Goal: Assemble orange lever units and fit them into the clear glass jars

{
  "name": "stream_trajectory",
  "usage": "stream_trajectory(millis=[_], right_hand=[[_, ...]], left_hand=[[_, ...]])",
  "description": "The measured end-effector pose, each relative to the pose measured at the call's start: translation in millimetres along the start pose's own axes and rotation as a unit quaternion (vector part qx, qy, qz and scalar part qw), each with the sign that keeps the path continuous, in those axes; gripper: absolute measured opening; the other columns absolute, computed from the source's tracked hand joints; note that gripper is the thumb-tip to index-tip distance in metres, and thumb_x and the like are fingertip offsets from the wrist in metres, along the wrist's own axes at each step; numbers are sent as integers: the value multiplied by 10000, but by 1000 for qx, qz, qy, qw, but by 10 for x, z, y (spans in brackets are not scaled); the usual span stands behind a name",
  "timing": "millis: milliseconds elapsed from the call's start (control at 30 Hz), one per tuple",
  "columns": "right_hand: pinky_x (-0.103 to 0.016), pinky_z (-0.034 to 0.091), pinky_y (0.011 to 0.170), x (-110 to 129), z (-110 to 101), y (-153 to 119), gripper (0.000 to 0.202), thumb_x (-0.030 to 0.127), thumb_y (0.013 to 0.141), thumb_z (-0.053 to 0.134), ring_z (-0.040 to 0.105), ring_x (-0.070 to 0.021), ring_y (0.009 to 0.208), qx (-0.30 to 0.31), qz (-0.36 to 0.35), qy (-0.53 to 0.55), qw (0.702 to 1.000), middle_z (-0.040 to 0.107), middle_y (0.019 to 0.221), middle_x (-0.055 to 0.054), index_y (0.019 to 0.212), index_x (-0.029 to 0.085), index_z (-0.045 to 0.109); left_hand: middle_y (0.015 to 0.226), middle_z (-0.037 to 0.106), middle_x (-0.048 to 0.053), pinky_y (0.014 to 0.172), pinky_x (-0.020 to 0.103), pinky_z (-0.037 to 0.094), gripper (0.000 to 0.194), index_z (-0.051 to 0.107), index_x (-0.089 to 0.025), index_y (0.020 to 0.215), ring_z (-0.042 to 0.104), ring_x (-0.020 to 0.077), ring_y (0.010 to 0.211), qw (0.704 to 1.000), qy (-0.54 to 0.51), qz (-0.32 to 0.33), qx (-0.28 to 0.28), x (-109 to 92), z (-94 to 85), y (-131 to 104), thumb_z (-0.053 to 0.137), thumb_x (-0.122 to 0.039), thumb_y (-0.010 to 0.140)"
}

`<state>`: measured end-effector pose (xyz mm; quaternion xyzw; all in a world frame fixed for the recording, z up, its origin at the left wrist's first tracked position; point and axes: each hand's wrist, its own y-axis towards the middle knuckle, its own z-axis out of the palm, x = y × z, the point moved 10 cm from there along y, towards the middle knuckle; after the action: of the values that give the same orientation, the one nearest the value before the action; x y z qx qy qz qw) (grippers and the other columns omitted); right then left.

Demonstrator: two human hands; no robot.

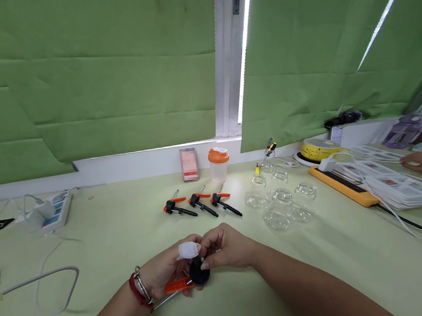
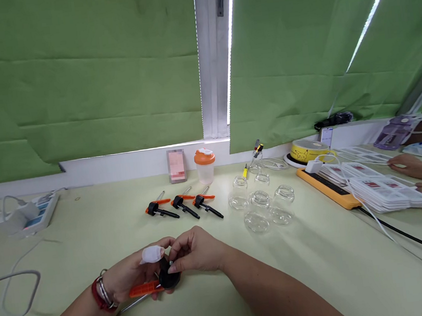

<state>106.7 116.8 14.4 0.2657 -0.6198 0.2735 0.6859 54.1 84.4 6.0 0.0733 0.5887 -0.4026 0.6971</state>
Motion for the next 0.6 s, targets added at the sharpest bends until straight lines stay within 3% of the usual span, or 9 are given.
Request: stream_trajectory(millis=[367, 600], right_hand=[[-297, 483, 737, 125, -9, -1, 165, 244, 635, 772, 597, -144, 746, 1, -71, -25, 997, 644, 772, -27, 758, 146, 722], [-304, 485, 746, 139, -15, 3, 148, 221, 646, 763, 601, -156, 763, 4, -76, -38, 996, 646, 783, -36, 774, 152, 736]], left_hand=[[745, 605, 33, 410, 208, 413, 382, 494, -211, 1008, 641, 208, 618, 1000, -7, -2, 5, 11, -20, 8, 559, -459, 725], [780, 616, 42, 415, 211, 425, 417, 482, -214, 1007, 648, 213, 634, 1000, -14, -11, 7, 54, -48, 8, 571, -499, 716]])
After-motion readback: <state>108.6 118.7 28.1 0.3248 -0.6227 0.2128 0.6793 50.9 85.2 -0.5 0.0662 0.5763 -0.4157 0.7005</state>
